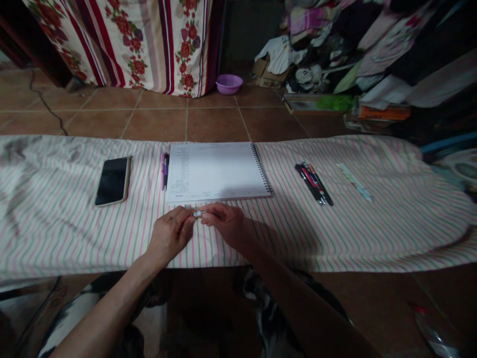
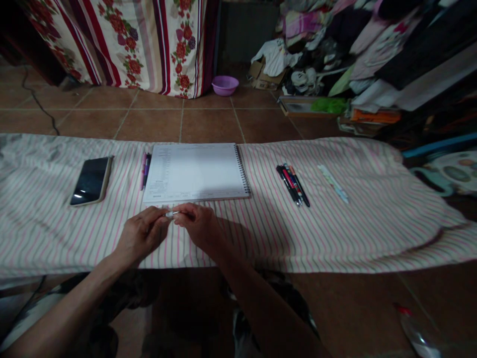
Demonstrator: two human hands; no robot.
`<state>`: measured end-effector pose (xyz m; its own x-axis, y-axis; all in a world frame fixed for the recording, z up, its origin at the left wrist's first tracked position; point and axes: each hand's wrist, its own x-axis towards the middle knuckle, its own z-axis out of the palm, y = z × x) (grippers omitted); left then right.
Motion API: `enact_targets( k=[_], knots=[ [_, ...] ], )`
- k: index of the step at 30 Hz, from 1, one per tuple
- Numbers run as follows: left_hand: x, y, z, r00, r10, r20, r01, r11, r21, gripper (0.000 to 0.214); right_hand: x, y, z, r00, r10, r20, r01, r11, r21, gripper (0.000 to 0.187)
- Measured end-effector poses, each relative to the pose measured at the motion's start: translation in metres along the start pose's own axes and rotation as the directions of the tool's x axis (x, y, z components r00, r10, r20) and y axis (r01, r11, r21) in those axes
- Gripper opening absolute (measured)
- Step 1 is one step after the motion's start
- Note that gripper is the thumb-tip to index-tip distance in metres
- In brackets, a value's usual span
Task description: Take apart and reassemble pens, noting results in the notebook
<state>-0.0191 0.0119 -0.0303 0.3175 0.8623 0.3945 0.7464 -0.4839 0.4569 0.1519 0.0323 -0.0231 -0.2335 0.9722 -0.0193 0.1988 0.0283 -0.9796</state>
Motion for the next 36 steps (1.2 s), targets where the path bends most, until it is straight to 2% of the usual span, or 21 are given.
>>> enact_targets(
  k=[8,15,19,28,36],
  knots=[
    [-0.0022,-0.0010,0.0014,1.000,-0.003,-0.023,0.002,0.997,-0.077,0.019,0.0003,0.0012,-0.0023,1.000,0.000,0.006,0.000,1.000,-0.006,0.015],
    [-0.0011,-0.0007,0.0029,0.999,0.032,-0.017,-0.032,1.000,-0.001,0.021,-0.0006,0.0056,-0.0002,1.000,0.009,0.000,-0.009,0.999,-0.037,0.014],
    [-0.0004,0.0001,0.0011,0.998,0.048,-0.027,-0.048,0.999,0.021,0.021,-0.0016,0.0043,0.0007,0.999,0.054,-0.002,-0.054,0.998,0.023,0.015],
    [0.0014,0.0032,-0.0017,0.998,-0.063,0.000,0.062,0.992,-0.114,0.022,-0.0004,-0.0008,-0.0025,0.997,0.063,0.035,-0.066,0.994,0.087,0.018],
    [-0.0006,0.0021,0.0015,1.000,-0.009,0.008,0.009,1.000,-0.015,0.021,-0.0011,0.0044,0.0003,0.999,0.053,0.004,-0.054,0.998,0.034,0.013]
  ],
)
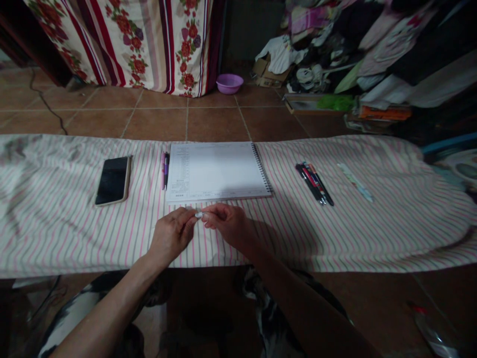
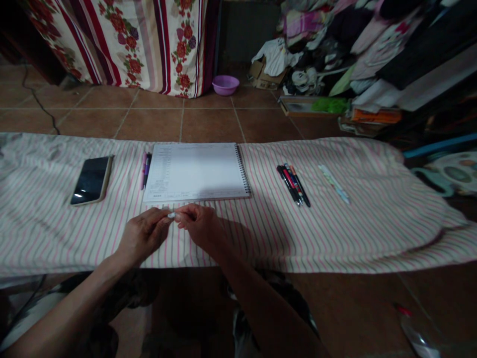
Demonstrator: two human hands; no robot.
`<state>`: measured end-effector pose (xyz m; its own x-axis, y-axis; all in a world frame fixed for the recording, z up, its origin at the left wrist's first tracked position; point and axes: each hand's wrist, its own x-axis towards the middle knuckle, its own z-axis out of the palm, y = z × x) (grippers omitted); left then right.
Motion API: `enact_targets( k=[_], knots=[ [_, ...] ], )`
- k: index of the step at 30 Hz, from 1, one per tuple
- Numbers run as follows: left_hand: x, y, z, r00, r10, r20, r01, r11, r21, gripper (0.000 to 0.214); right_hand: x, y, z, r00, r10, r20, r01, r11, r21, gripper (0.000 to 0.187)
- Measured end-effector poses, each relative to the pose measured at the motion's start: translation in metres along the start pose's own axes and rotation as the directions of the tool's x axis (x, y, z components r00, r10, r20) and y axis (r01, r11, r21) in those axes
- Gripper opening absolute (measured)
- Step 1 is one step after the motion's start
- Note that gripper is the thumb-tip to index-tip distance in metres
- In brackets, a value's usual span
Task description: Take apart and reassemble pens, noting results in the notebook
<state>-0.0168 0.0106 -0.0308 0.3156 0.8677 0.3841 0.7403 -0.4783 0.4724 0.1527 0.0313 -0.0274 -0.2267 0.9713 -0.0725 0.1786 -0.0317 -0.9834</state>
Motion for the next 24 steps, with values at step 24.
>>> enact_targets(
  k=[24],
  knots=[
    [0.0000,0.0007,0.0012,1.000,0.017,-0.011,-0.016,0.995,0.096,0.017,-0.0016,-0.0012,0.0007,1.000,-0.003,-0.013,0.002,0.999,-0.037,0.014]
  ],
)
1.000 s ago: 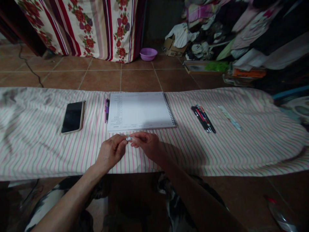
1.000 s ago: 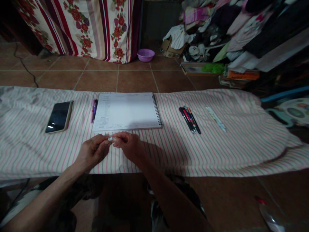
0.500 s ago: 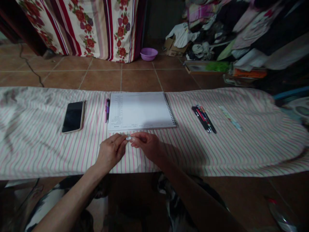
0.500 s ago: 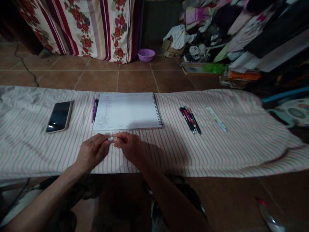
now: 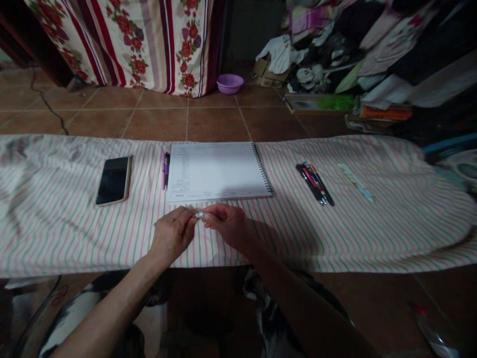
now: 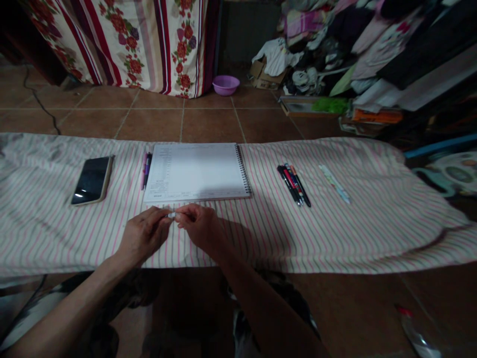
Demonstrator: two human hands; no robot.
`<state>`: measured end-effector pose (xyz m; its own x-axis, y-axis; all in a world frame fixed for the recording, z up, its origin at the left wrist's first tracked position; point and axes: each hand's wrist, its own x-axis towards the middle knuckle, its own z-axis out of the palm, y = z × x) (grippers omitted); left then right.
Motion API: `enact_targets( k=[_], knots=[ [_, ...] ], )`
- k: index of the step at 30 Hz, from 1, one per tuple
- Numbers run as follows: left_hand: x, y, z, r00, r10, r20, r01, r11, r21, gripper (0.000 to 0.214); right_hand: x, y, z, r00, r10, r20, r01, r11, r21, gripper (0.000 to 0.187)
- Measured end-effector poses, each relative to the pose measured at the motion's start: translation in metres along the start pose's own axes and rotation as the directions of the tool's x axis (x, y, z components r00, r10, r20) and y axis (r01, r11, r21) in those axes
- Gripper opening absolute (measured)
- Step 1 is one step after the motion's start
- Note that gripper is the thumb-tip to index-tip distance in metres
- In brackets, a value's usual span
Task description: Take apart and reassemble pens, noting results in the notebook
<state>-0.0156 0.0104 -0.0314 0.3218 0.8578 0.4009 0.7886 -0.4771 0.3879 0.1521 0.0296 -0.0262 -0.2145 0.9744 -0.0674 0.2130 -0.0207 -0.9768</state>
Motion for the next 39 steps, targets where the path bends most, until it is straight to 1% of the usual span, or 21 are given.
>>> enact_targets(
  k=[2,5,8,12,21,24,28,32,39],
  knots=[
    [0.0002,0.0006,-0.0005,1.000,0.008,-0.004,-0.008,1.000,0.016,0.017,-0.0004,0.0003,0.0000,1.000,-0.002,0.006,0.003,1.000,-0.005,0.014],
    [0.0012,0.0014,-0.0023,1.000,0.011,-0.013,-0.011,1.000,0.004,0.017,-0.0003,-0.0021,0.0001,0.999,0.022,0.024,-0.023,0.998,0.051,0.015],
    [0.0021,0.0016,-0.0042,1.000,-0.003,0.002,0.003,1.000,-0.025,0.018,0.0002,-0.0066,0.0002,1.000,0.030,0.011,-0.031,0.996,0.087,0.014],
    [0.0026,0.0008,-0.0039,1.000,-0.016,0.001,0.016,1.000,-0.027,0.019,0.0010,-0.0087,0.0005,1.000,0.006,0.007,-0.007,0.997,0.078,0.014],
    [0.0007,0.0014,-0.0013,1.000,0.021,-0.017,-0.021,0.999,0.036,0.017,0.0008,-0.0033,0.0006,1.000,0.018,-0.005,-0.018,0.999,0.047,0.015],
    [0.0012,0.0021,-0.0019,0.999,0.027,-0.029,-0.026,0.998,0.051,0.018,0.0010,-0.0028,0.0008,0.999,0.033,0.006,-0.034,0.995,0.097,0.017],
    [0.0018,0.0023,-0.0021,1.000,-0.004,-0.021,0.004,1.000,-0.017,0.018,0.0009,-0.0057,0.0007,0.998,0.055,0.020,-0.057,0.986,0.158,0.018],
    [0.0008,0.0011,-0.0010,0.999,-0.028,-0.020,0.027,0.999,-0.043,0.018,0.0011,-0.0085,0.0000,0.998,0.053,0.017,-0.055,0.990,0.131,0.022],
    [0.0001,0.0015,0.0007,1.000,-0.014,-0.003,0.014,1.000,0.016,0.019,0.0012,-0.0022,-0.0004,1.000,0.025,0.013,-0.026,0.997,0.070,0.019]
  ],
)
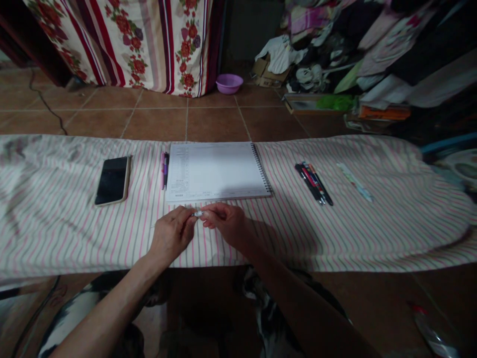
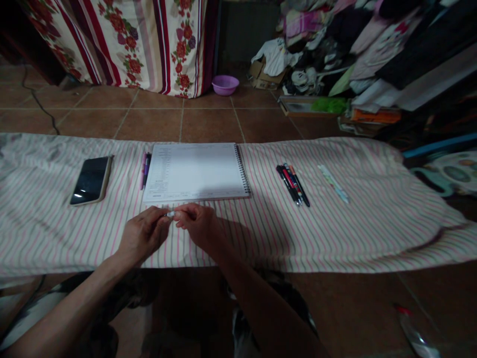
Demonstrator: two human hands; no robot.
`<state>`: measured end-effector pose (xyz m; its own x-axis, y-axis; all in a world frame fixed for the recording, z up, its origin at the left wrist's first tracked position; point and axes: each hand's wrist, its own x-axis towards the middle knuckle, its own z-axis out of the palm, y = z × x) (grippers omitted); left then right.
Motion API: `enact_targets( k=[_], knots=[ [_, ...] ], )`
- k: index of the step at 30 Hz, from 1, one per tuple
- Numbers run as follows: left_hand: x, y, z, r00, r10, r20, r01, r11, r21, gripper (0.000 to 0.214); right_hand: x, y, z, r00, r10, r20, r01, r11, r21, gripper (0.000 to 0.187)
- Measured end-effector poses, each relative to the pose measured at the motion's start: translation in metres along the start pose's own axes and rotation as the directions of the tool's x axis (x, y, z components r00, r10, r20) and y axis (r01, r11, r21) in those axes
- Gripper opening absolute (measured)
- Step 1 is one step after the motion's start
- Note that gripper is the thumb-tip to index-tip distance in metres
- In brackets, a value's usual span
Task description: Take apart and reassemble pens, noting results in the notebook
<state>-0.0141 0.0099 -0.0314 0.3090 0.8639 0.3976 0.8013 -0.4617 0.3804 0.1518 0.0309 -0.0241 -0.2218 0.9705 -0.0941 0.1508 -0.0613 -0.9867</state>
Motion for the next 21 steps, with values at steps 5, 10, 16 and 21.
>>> enact_targets(
  k=[5,10,16,21],
  knots=[
    [0.0009,0.0011,-0.0004,0.999,0.031,-0.016,-0.030,0.999,0.041,0.019,-0.0013,-0.0002,0.0022,1.000,0.019,-0.009,-0.019,1.000,0.007,0.017],
    [0.0004,0.0013,-0.0017,0.999,0.030,-0.029,-0.029,0.999,0.024,0.020,-0.0002,-0.0015,0.0056,0.999,0.033,-0.013,-0.031,0.992,0.119,0.015],
    [0.0019,0.0046,-0.0043,0.999,0.040,0.005,-0.039,0.999,-0.011,0.023,0.0006,0.0013,0.0030,1.000,0.012,0.001,-0.012,0.997,0.081,0.012],
    [0.0034,0.0067,-0.0089,0.998,0.025,0.055,-0.021,0.996,-0.084,0.030,0.0010,0.0031,-0.0005,0.999,-0.030,-0.027,0.031,0.999,0.041,0.011]
  ],
)
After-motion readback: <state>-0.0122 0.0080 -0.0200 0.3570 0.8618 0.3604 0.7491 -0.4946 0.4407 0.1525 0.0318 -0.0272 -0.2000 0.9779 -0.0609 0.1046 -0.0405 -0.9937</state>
